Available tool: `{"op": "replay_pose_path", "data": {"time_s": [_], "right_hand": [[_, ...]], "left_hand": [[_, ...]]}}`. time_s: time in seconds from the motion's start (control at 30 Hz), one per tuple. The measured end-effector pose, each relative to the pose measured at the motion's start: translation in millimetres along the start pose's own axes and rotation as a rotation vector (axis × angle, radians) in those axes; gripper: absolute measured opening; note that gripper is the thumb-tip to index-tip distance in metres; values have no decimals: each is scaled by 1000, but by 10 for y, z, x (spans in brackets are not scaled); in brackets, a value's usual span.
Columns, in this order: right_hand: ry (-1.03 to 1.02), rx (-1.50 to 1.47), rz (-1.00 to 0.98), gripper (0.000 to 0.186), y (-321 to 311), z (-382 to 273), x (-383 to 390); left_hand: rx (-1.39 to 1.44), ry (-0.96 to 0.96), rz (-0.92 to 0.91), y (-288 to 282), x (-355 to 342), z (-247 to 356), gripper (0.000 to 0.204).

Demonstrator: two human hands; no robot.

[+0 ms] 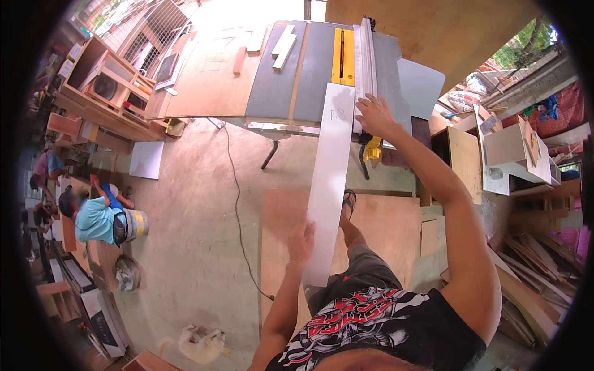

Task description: The person uses a table saw to cut long white wooden strips. They adjust the fence, feed the wood through the saw, and then carry the cut pieces to a nearby cabinet to fit them into slots.

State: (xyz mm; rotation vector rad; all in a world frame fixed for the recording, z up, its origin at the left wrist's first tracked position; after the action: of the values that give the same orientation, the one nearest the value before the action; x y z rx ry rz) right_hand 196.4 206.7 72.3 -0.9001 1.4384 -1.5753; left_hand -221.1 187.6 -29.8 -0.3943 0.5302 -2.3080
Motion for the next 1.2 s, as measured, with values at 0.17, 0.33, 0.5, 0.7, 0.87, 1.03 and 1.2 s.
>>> {"op": "replay_pose_path", "data": {"time_s": [0.17, 0.33, 0.5, 0.7, 0.87, 1.03, 1.2], "right_hand": [[-70, 227, -267, 55, 510, 109, -625], [-51, 232, -400, 58, 557, 142, -756], [-55, 237, -401, 57, 583, 212, -808], [-59, 280, -342, 57, 587, 318, -951], [-26, 279, -317, 59, 633, 459, -1161], [10, 266, -360, 61, 629, 584, -1379], [34, 249, -383, 60, 661, 709, -1552]], "left_hand": [[70, -86, -122, -11, 43, 101, 55], [89, -138, -199, 12, 5, 106, 58], [185, -47, -150, 69, -56, 97, 56], [174, -169, -248, 172, -211, -11, 58], [163, -210, -276, 183, -476, 108, 56], [234, -130, -178, 213, -759, 297, 55], [240, -137, -154, 263, -940, 344, 52]]}}
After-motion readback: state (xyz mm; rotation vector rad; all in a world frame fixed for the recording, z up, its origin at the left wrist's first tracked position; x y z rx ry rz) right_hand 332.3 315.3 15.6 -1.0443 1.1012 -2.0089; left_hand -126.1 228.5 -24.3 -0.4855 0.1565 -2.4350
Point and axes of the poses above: each hand's wrist, its own x-axis away from the middle knuckle, its own y-axis out of the palm, z = x × y, the point moved 5 cm from there along -x, towards the middle knuckle, and after that the axes turned 4 degrees about x, right-handed, at the moved point
